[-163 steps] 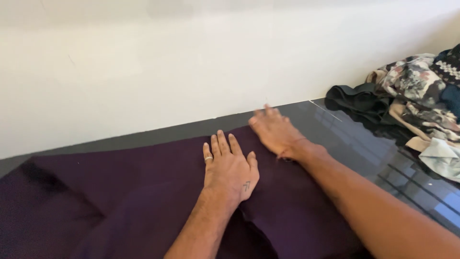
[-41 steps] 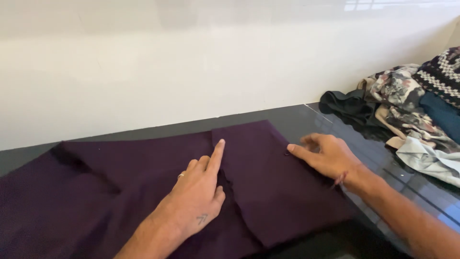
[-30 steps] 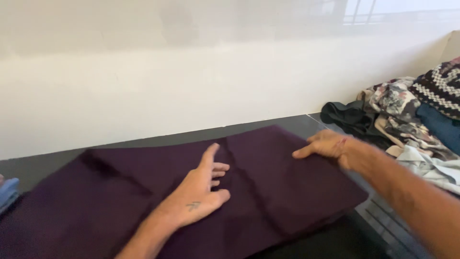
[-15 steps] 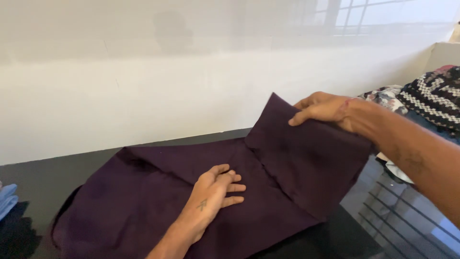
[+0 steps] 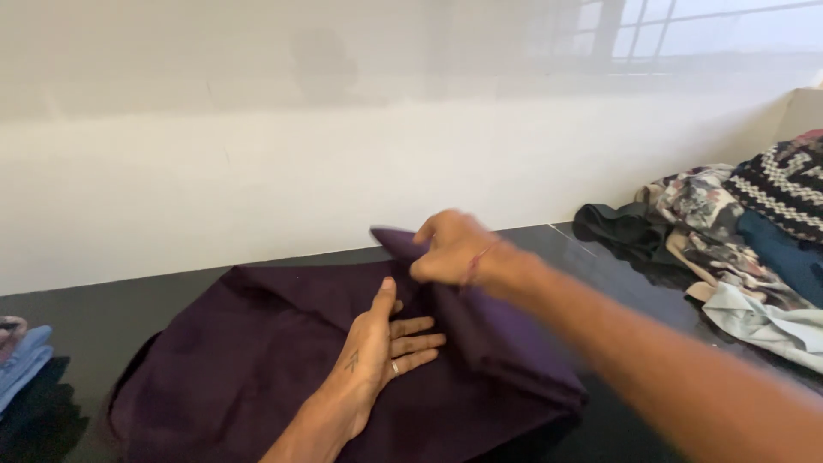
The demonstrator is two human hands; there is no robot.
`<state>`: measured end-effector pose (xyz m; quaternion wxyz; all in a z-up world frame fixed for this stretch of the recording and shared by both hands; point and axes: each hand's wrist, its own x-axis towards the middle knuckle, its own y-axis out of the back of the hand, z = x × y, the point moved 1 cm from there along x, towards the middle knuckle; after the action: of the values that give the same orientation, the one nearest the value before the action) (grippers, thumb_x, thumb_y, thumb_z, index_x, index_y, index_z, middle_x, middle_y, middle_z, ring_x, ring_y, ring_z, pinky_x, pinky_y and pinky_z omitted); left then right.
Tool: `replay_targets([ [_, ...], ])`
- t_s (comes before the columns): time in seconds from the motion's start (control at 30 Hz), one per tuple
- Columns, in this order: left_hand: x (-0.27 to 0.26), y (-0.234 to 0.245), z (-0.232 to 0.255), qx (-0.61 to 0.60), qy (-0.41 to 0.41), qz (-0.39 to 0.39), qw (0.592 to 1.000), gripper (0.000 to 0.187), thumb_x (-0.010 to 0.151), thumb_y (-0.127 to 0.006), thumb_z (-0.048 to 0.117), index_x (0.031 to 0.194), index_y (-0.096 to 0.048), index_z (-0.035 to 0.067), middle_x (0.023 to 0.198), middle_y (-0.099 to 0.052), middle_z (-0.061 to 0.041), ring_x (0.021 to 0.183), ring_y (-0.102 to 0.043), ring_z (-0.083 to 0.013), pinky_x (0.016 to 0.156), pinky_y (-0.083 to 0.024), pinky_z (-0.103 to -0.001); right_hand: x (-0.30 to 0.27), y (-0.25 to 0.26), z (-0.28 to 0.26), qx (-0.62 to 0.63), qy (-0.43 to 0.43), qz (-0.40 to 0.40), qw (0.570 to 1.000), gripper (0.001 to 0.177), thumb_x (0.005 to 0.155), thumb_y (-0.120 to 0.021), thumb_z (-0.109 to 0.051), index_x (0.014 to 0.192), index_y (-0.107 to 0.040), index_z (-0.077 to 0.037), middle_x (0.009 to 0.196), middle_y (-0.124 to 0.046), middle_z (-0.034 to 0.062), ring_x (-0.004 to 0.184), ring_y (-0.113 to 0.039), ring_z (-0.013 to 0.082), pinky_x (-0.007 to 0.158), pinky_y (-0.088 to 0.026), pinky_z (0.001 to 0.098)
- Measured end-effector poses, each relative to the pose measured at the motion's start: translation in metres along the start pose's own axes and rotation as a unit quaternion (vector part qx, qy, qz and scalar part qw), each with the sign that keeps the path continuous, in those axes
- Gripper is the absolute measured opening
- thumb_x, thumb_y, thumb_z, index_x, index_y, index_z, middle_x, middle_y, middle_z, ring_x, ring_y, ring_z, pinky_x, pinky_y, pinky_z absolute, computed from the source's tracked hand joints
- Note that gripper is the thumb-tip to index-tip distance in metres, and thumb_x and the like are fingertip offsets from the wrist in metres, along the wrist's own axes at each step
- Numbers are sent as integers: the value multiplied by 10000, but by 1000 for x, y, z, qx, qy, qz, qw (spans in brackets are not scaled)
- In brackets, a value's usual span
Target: Folding a purple long-sleeve button-up shirt and placing it on top of a stack of other folded clothes.
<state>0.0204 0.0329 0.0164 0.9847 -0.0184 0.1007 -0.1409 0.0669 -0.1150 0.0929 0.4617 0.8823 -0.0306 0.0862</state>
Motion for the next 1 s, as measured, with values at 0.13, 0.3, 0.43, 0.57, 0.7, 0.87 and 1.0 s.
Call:
replay_targets([
  [0.13, 40, 13, -43, -24, -14, 34, 999, 651, 1014, -247, 639, 1224, -395, 42, 972, -509, -68, 847, -553, -184, 803, -540, -354, 8, -54, 15, -26, 102, 42, 994, 512, 688, -763, -127, 1166, -736, 54, 979, -750, 219, 896, -720, 233, 806, -570, 318],
  [0.3, 30, 11, -32, 19, 8, 102, 995, 677, 1016, -227, 718, 781, -407, 109, 648, -309, 11, 573, -327, -147, 590, -393, -363, -19, -52, -2, 90, 11, -64, 994, 492, 782, -689, -178, 1234, -669, 15, 792, -709, 142, 671, -635, 182, 577, -507, 354],
  [0.43, 14, 4, -23, 26, -20, 90, 995, 662, 1005, -310, 682, 932, -558, 73, 794, -485, -23, 759, -463, -140, 757, -415, -366, -24, -34, 22, 221, -28, -193, 955, 409, 918, -645, -223, 1278, -581, -39, 801, -601, 94, 658, -565, 165, 574, -500, 320],
  [0.57, 31, 9, -45, 3, -69, 81, 994, 545, 931, -541, 432, 1282, -557, 16, 1173, -637, -109, 1152, -591, -235, 1012, -471, -421, -28, -33, 58, 135, 154, -12, 979, 335, 960, -581, -257, 1204, -655, -40, 913, -681, 102, 778, -677, 190, 682, -561, 338],
  [0.7, 77, 21, -90, 52, -131, 129, 982, 785, 981, -685, 325, 1543, -291, -56, 1411, -445, -181, 1324, -463, -293, 1057, -432, -452, -36, -44, 82, 6, 251, 109, 962, 346, 941, -634, -299, 1102, -695, 1, 1053, -686, 145, 977, -705, 292, 870, -560, 395],
  [0.87, 26, 20, -21, 123, -128, 165, 970, 610, 886, -653, 257, 1364, -540, -105, 1254, -643, -253, 1152, -663, -355, 972, -531, -433, -40, -61, 87, -28, 275, 107, 955, 404, 962, -611, -334, 1161, -667, 13, 1240, -673, 168, 1167, -629, 347, 1001, -489, 423],
  [1.0, 16, 37, 1, 232, -70, 149, 959, 742, 821, -754, 248, 1414, -478, -103, 1342, -626, -292, 1219, -671, -373, 1023, -552, -410, -50, -80, 93, -120, 261, 91, 953, 537, 994, -534, -400, 1324, -598, 19, 1448, -557, 200, 1372, -490, 360, 1156, -317, 481],
])
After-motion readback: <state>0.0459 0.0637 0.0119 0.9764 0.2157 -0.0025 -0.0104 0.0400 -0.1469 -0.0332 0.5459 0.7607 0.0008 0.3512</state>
